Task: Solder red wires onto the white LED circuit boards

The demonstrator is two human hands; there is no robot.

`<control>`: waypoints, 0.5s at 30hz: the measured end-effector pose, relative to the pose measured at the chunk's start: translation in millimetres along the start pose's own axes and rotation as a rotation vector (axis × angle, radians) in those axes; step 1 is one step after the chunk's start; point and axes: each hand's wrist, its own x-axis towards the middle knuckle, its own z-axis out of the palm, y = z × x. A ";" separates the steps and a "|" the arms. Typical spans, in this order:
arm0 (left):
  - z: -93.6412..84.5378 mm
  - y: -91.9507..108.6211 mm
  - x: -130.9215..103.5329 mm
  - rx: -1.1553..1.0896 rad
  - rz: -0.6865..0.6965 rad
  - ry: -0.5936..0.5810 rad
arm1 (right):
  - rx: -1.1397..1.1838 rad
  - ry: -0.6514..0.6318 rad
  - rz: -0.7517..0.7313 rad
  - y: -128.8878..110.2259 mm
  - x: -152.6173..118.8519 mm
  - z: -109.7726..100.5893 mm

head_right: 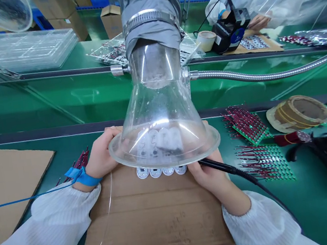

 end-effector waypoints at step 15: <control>2.7 -8.1 -6.6 0.119 0.036 -0.089 | -0.083 -0.028 -0.048 3.0 -2.6 -1.1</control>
